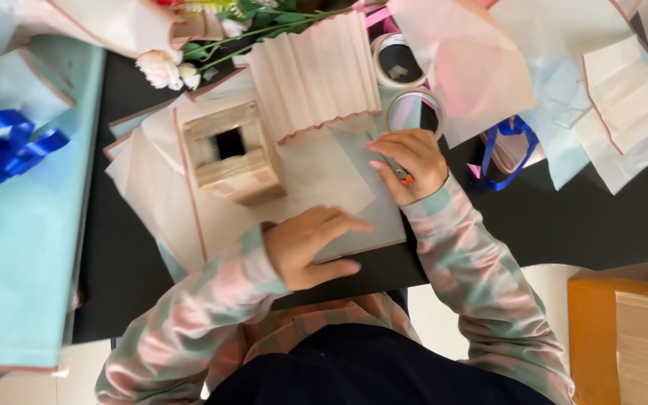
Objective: Layering and folding decorative wrapping paper for a bouquet using double-sided tape and a cardboard form.
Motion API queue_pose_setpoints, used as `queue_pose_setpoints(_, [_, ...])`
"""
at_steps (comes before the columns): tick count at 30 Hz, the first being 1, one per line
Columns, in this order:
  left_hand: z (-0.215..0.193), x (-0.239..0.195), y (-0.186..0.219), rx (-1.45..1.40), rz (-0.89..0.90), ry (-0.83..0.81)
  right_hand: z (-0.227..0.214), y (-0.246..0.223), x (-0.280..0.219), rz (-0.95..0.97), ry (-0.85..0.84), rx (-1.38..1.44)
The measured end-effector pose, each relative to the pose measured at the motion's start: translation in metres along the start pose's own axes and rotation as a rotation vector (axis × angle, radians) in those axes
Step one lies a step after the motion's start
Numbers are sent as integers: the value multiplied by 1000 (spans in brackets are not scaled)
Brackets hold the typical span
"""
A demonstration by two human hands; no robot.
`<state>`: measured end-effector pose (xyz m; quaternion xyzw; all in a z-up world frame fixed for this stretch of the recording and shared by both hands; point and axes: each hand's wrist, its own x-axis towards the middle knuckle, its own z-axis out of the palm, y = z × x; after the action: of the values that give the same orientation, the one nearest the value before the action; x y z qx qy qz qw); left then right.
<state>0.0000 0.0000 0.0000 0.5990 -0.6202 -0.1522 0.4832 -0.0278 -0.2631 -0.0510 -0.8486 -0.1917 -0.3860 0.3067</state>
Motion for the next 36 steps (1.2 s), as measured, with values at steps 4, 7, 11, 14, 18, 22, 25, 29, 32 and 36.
queue_pose_setpoints(4, [-16,-74,-7,20,-75,-74,10,-46,22,17,-112,152])
queue_pose_setpoints(7, [-34,-116,-9,300,-663,-148,21,-70,30,135,-238,367])
queue_pose_setpoints(11, [-72,-126,-12,537,-1007,-34,51,-70,33,291,-456,411])
queue_pose_setpoints(14, [-82,-126,-34,508,-874,161,69,-72,46,413,-569,476])
queue_pose_setpoints(18, [-87,-110,-61,368,-637,269,113,-50,34,430,-398,687])
queue_pose_setpoints(22, [-94,-87,-55,308,-615,320,137,-18,4,386,-275,614])
queue_pose_setpoints(25, [-104,-77,-42,140,-606,394,124,-23,12,455,-216,802])
queue_pose_setpoints(29, [-119,-95,-71,194,-697,513,121,-21,12,599,-213,944])
queue_pose_setpoints(32, [-122,-120,-112,479,-840,629,127,-24,12,640,-198,1028])
queue_pose_setpoints(36, [-118,-118,-97,633,-1092,677,137,-21,3,626,-161,1082])
